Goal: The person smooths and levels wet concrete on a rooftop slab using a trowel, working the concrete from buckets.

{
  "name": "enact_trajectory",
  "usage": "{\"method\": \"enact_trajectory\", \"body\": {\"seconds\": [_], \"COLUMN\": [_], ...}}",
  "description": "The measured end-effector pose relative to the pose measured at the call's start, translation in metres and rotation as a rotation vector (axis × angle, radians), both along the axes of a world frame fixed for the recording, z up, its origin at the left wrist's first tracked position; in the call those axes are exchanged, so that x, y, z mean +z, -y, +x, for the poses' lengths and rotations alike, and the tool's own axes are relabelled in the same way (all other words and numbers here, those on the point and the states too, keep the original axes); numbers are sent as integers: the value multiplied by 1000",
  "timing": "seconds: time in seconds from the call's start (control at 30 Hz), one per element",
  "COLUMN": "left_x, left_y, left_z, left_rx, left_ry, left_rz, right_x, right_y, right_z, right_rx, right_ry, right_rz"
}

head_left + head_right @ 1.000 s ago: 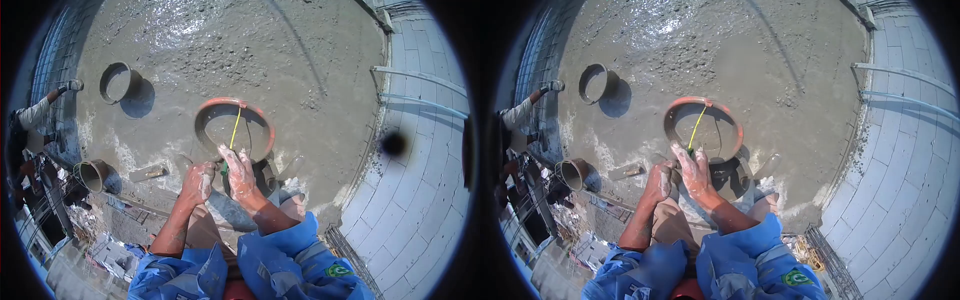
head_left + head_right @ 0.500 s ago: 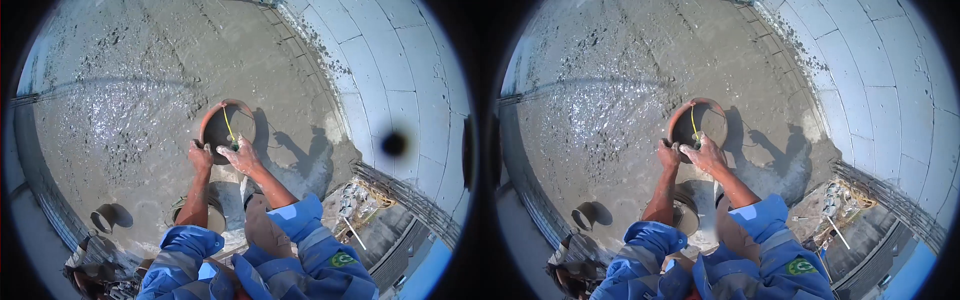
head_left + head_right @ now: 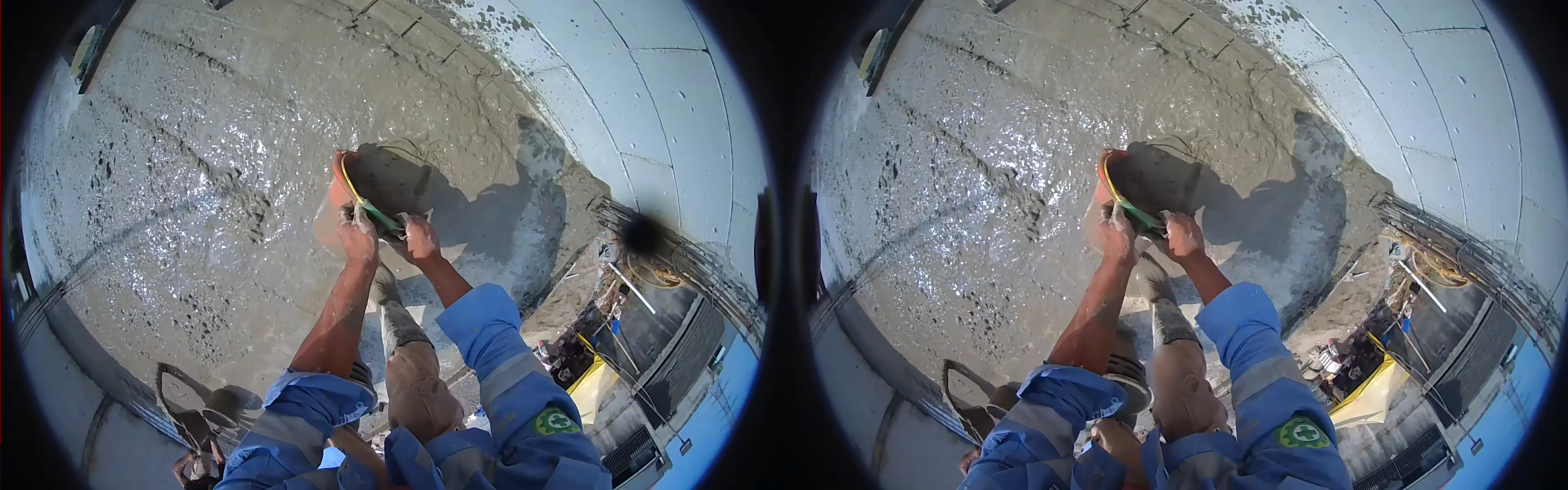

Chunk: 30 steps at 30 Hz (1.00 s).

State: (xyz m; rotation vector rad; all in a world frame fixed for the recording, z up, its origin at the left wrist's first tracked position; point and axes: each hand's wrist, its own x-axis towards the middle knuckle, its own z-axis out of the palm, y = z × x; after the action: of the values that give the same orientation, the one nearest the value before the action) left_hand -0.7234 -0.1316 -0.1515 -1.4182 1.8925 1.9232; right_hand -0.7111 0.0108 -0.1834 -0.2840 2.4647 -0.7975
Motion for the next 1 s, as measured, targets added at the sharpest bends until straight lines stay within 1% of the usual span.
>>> {"method": "enact_trajectory", "body": {"seconds": [0.03, 0.07, 0.1, 0.13, 0.17, 0.2, 0.23, 0.27, 0.3, 0.33, 0.4, 0.47, 0.5, 0.53, 0.6, 0.63, 0.67, 0.7, 0.73, 0.77, 0.8, 0.83, 0.87, 0.9, 0.93, 0.97, 1.0], "left_x": [-1, 1, 16, 29, 39, 51, 63, 70, 72, 69, 60, 47, 43, 42, 57, 61, 60, 65, 77, 108, 115, 123, 137, 149, 158, 165, 172], "left_y": [1, 11, 19, 29, 40, 51, 63, 75, 90, 106, 131, 148, 152, 153, 150, 148, 142, 135, 127, 125, 121, 115, 108, 102, 101, 99, 93], "left_z": [-7, -11, -23, -31, -36, -37, -36, -32, -20, 0, 45, 106, 137, 164, 213, 243, 274, 300, 318, 319, 340, 363, 383, 399, 414, 433, 453], "left_rx": [242, 277, 286, 218, 145, 152, 43, -57, -36, -10, 57, 114, 143, 158, 229, 325, 312, 284, 317, 426, 535, 649, 716, 796, 871, 939, 1026], "left_ry": [-86, 19, 19, -75, -170, -165, -164, -169, -176, -121, -4, 100, 134, 199, 305, 307, 273, 239, 219, 229, 188, 143, 144, 132, 117, 122, 121], "left_rz": [307, 545, 549, 664, 777, 777, 557, 335, 330, 338, 353, 362, 360, 334, 283, 257, 245, 239, 135, 116, 201, 280, 275, 230, 180, 184, 143], "right_x": [-3, -4, -5, -23, 17, 2, 21, 33, 13, -9, 14, 126, 123, 127, 112, 105, 94, 94, 99, 106, 109, 93, 80, 88, 98, 109, 124], "right_y": [8, 14, 15, 14, 18, 5, -4, -20, -51, -85, -130, -75, -86, -85, -76, -72, -41, -11, 14, 35, 56, 72, 92, 123, 157, 180, 198], "right_z": [-8, -15, -19, -33, -73, -106, -147, -184, -216, -257, -318, -334, -346, -351, -339, -334, -313, -285, -253, -223, -197, -171, -147, -122, -84, -44, -11], "right_rx": [1, -213, -419, -474, -553, -546, -611, -544, 20, -70, 38, -504, -477, -452, -502, -533, -454, -429, -413, -400, -384, -373, -357, -289, -236, -187, -127], "right_ry": [-3, -1, 9, -197, -213, -251, -193, -148, -564, -408, -249, 95, 122, 174, 472, 619, 659, 639, 603, 558, 509, 569, 639, 657, 603, 548, 560], "right_rz": [-5, -177, -346, -436, -408, -317, -316, -3, 399, -45, -43, -124, -234, -276, -426, -477, -476, -384, -293, -203, -113, -194, -264, -243, -234, -218, -180]}}
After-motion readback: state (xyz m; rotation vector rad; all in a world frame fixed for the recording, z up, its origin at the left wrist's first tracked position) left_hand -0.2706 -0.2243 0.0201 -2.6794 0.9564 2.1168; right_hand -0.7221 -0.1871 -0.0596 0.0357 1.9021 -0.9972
